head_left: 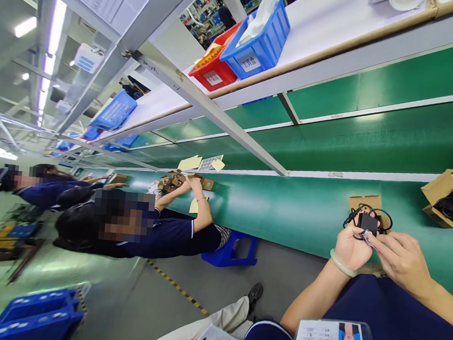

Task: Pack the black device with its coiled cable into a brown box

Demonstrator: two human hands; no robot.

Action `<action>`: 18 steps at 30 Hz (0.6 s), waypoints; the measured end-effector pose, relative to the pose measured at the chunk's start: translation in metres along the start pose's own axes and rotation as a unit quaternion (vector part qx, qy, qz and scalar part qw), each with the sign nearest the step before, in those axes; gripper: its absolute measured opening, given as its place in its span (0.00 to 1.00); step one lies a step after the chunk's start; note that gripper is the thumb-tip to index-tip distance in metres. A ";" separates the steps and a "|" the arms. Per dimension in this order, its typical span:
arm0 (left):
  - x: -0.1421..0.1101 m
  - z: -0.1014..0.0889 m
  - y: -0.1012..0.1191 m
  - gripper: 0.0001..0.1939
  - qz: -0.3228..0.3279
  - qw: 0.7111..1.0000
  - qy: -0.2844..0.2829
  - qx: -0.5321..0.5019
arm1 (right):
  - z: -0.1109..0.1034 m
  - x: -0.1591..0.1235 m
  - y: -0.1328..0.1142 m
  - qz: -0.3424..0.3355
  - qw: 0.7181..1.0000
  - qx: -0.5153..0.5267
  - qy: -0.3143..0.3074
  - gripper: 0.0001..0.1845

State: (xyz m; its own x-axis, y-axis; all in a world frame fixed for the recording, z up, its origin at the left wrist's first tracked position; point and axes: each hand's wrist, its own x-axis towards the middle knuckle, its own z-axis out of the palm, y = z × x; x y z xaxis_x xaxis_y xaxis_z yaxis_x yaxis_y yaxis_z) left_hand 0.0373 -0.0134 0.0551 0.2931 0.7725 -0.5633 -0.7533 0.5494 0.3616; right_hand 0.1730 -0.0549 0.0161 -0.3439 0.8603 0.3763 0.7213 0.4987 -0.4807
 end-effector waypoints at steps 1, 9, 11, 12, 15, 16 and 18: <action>0.000 -0.001 0.000 0.23 0.001 1.000 0.001 0.003 | 0.000 0.002 0.002 0.027 0.999 0.036 -0.005 0.15; -0.002 -0.004 0.005 0.22 -0.001 0.998 -0.056 -0.029 | -0.025 0.023 0.017 0.277 0.884 0.375 0.031 0.15; -0.002 -0.003 0.004 0.21 -0.002 0.998 -0.050 -0.031 | -0.025 0.018 0.011 0.191 0.949 0.242 0.066 0.11; -0.001 -0.003 0.004 0.20 -0.002 0.998 -0.051 -0.036 | -0.022 0.015 0.007 0.129 0.975 0.170 0.063 0.11; 0.000 -0.003 0.000 0.18 -0.002 0.998 -0.044 -0.054 | -0.011 0.008 -0.003 -0.004 0.999 0.026 0.018 0.17; 0.000 -0.003 -0.001 0.17 -0.002 0.998 -0.039 -0.056 | -0.007 0.008 -0.005 -0.016 1.000 0.013 0.002 0.18; 0.000 -0.004 -0.002 0.17 0.002 0.998 -0.034 -0.052 | -0.003 0.010 -0.005 0.009 0.999 0.044 -0.009 0.17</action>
State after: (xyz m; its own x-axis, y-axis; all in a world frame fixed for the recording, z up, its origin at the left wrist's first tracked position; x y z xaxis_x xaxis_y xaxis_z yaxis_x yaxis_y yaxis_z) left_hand 0.0367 -0.0162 0.0518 0.3273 0.7961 -0.5090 -0.8101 0.5137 0.2826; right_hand 0.1677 -0.0491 0.0245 -0.3429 0.8708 0.3522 0.6719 0.4894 -0.5559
